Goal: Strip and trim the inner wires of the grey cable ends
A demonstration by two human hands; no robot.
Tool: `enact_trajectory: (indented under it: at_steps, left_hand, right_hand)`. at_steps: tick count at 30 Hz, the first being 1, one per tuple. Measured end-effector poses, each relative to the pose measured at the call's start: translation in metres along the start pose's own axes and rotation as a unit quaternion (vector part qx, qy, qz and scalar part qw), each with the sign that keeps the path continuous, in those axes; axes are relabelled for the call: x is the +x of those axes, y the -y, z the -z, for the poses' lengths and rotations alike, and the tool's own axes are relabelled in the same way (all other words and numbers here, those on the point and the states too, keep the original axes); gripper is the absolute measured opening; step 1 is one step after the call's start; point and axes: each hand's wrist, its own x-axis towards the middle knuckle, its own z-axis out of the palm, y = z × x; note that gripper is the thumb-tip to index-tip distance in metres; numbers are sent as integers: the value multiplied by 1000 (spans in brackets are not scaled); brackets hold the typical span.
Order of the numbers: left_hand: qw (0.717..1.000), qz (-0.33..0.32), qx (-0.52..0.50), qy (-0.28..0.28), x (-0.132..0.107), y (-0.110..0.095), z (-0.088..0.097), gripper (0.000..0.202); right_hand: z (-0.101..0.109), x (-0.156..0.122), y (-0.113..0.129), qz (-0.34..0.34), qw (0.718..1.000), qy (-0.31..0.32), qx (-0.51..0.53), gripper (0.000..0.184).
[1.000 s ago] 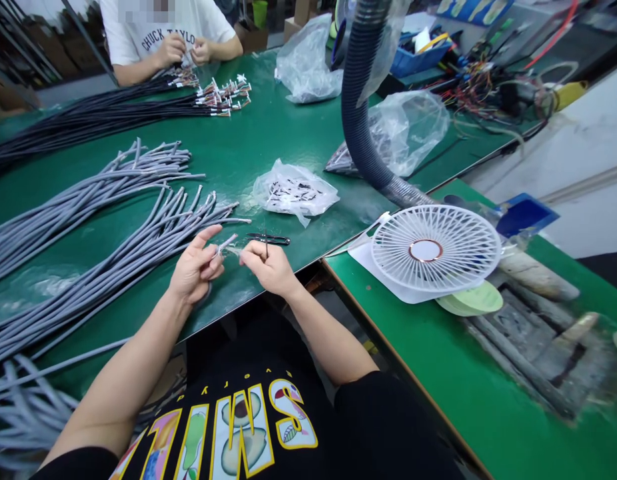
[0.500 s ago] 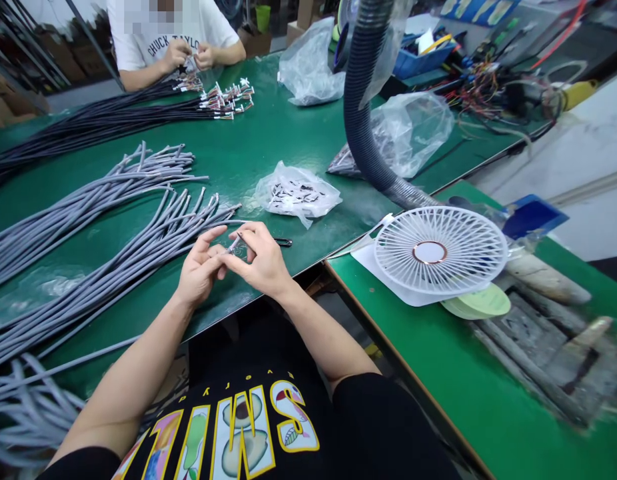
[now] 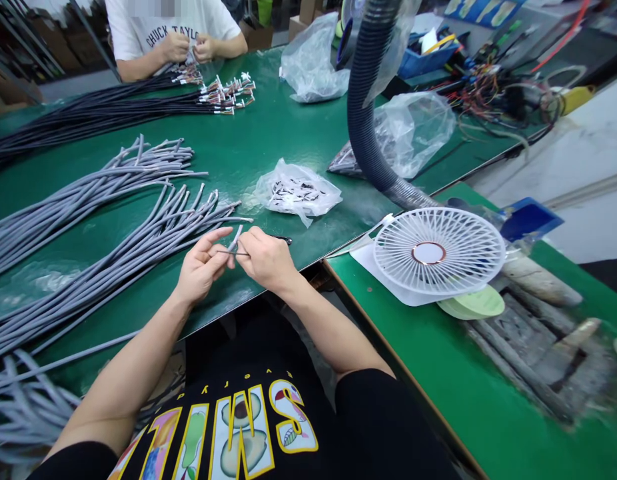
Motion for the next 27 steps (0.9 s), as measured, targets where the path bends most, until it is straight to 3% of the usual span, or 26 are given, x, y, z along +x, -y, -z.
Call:
enact_trajectory:
  at_steps: [3,6,9,13,16,18,20,27]
  left_hand:
    - [999,14,-37,-10,0,-3,2,54]
    - [995,37,-88,-27,0,-6,4,57]
    - [986,71,-145,-30,2,-9,5,56]
    - [975,119,-187,-10,5,-13,6,51]
    - [974,120,-192,-16,6,-14,6,50]
    - [976,114,-185,-18,6,-13,5,52]
    - [978,115,-172,-17,5,-12,4,53]
    - [989,96,-110,-17,4,-3,1,53]
  right_hand:
    - [-10,4,-1,-56,985,2,160,24]
    - [-16,3,0,-117,937,42,327,25]
    - [-16,1,0,-118,914,61,384,26]
    - [-8,0,-5,-72,953,18,295,24]
    - [0,0,-8,-66,974,-26,214,16]
    - [3,1,-8,-57,982,-38,174,21]
    - [3,1,-6,-32,990,-34,132,27]
    - [-1,3,-1,13,999,10,48,22]
